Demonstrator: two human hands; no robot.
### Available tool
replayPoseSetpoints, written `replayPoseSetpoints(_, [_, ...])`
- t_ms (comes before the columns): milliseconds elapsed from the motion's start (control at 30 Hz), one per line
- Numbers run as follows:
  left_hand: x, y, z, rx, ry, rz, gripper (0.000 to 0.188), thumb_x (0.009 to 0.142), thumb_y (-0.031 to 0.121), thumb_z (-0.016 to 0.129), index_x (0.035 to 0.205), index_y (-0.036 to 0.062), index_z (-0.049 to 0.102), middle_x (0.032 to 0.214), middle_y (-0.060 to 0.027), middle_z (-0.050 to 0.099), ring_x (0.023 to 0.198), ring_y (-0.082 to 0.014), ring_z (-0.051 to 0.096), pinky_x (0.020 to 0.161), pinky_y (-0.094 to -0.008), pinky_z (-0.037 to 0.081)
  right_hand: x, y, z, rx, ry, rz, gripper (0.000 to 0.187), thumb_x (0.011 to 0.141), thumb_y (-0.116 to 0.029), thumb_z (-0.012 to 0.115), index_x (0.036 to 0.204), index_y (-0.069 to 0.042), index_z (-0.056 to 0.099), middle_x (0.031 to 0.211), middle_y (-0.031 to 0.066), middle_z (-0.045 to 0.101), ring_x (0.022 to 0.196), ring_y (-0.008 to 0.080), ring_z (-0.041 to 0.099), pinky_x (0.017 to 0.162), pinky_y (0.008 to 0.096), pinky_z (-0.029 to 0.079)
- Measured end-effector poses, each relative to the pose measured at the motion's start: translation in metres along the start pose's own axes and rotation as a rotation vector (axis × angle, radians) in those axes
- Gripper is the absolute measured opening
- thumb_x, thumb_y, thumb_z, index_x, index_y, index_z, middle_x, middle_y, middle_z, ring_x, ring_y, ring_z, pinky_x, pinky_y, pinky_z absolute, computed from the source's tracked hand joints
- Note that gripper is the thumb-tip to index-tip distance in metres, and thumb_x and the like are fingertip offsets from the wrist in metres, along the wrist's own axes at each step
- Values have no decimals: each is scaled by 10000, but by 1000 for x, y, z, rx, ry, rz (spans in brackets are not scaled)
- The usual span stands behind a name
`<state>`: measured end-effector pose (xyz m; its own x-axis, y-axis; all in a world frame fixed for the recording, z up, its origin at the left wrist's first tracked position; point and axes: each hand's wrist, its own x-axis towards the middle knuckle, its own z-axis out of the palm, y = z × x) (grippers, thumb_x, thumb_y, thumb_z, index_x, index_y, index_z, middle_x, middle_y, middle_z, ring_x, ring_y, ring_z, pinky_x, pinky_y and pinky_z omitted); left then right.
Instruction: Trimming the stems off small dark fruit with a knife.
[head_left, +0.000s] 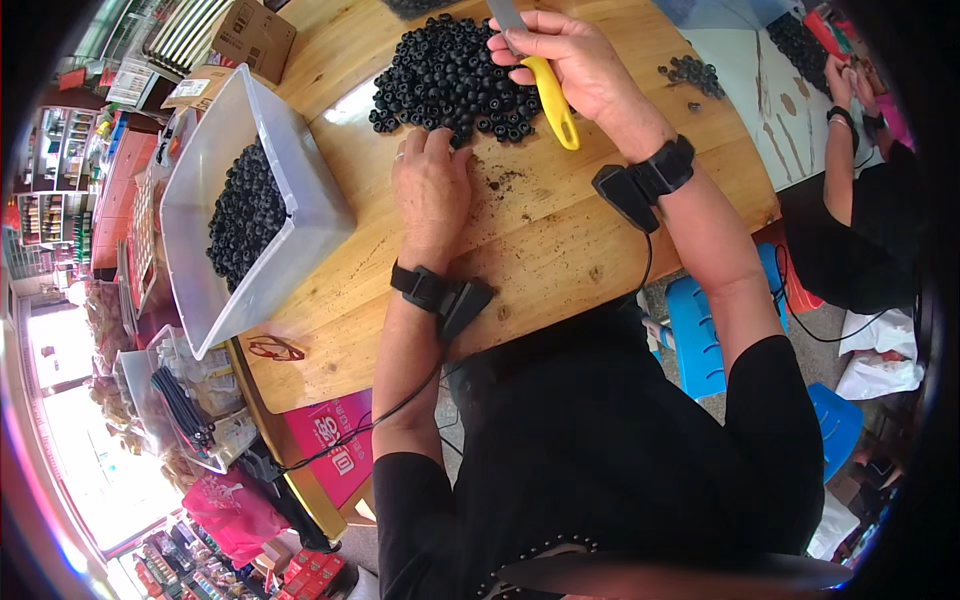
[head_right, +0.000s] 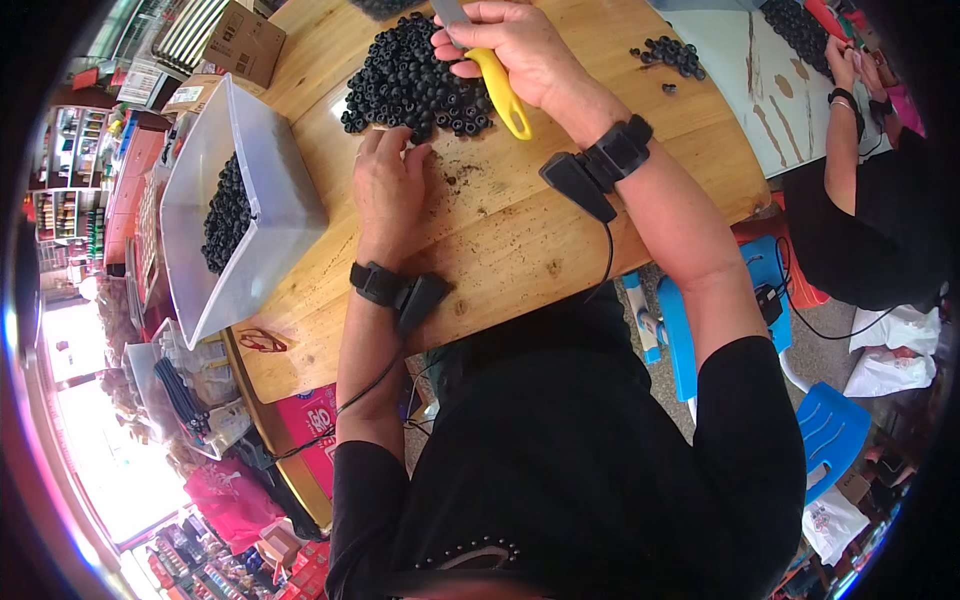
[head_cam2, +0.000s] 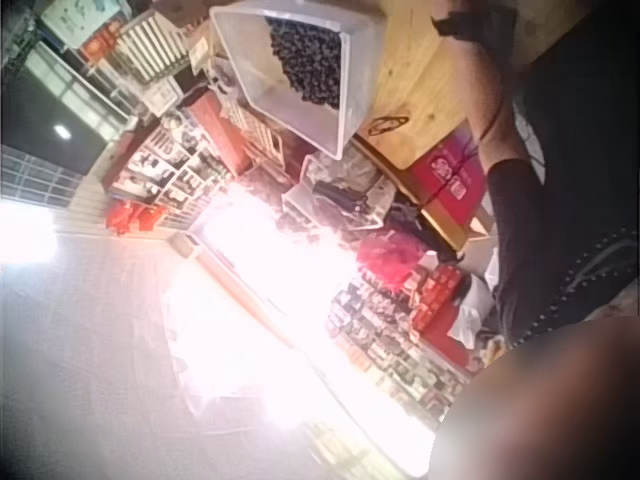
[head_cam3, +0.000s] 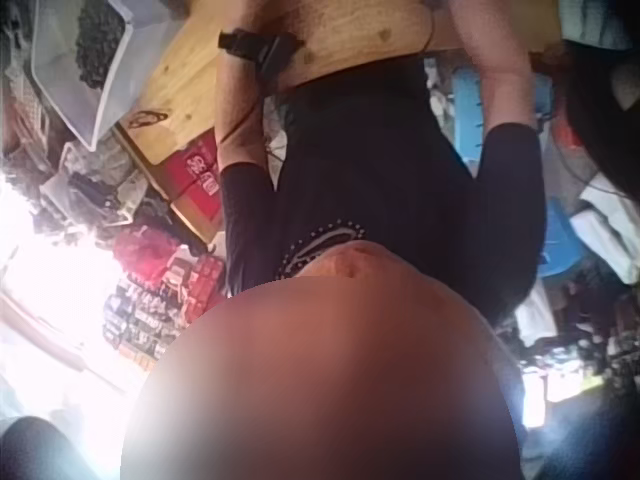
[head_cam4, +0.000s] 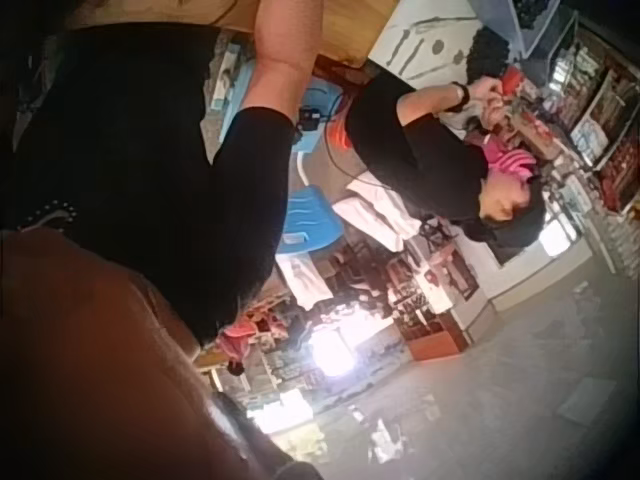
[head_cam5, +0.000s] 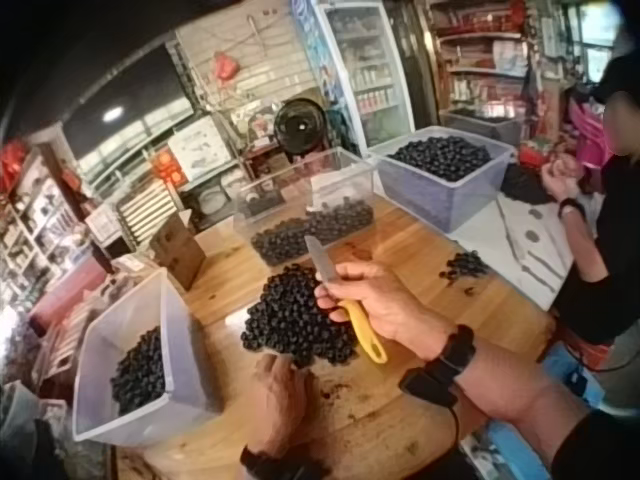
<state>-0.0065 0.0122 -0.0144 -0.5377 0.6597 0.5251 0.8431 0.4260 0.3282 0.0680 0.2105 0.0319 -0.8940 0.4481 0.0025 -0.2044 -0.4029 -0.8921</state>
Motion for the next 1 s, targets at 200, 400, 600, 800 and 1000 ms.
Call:
replayPoseSetpoints(200, [3, -4, 4, -4, 17, 20, 135, 745, 100, 688, 837, 17, 634, 819, -155, 583, 772, -343, 568, 682, -408, 460, 1, 3, -4, -94, -70, -66, 286, 909, -169, 581, 1163, -38, 595, 995, 70, 655, 878, 145, 645, 705, 241, 521])
replayPoseSetpoints(400, [1, -9, -2, -300, 53, -98, 121, 797, 90, 668, 889, 14, 647, 797, -101, 608, 713, -223, 582, 663, -325, 462, 1, 2, -1, -103, -73, -57, 271, 910, -161, 576, 1152, -42, 601, 994, 66, 655, 876, 135, 641, 688, 238, 521])
replayPoseSetpoints(600, [-3, -17, -15, -1398, 34, -487, 149, 891, 66, 587, 1016, 2, 640, 891, -47, 651, 753, -108, 571, 718, -251, 472, -23, 9, 36, -335, -206, -75, 211, 902, -118, 582, 1082, -22, 637, 980, 43, 660, 865, 117, 642, 604, 219, 526])
replayPoseSetpoints(800, [-1, -14, -22, -1579, 3, -432, 161, 904, 60, 562, 1039, 1, 630, 901, -58, 654, 770, -116, 577, 745, -250, 477, -31, 15, 49, -335, -237, -93, 197, 875, -61, 609, 1063, -26, 657, 1029, 42, 642, 831, 96, 627, 601, 214, 536])
replayPoseSetpoints(1000, [0, -12, -22, -1503, 28, -389, 152, 884, 29, 587, 1026, -2, 632, 915, -53, 649, 770, -115, 584, 723, -239, 484, -39, 13, 61, -421, -249, -197, 208, 867, -20, 604, 1068, -21, 656, 1088, 55, 608, 783, 99, 619, 602, 211, 546])
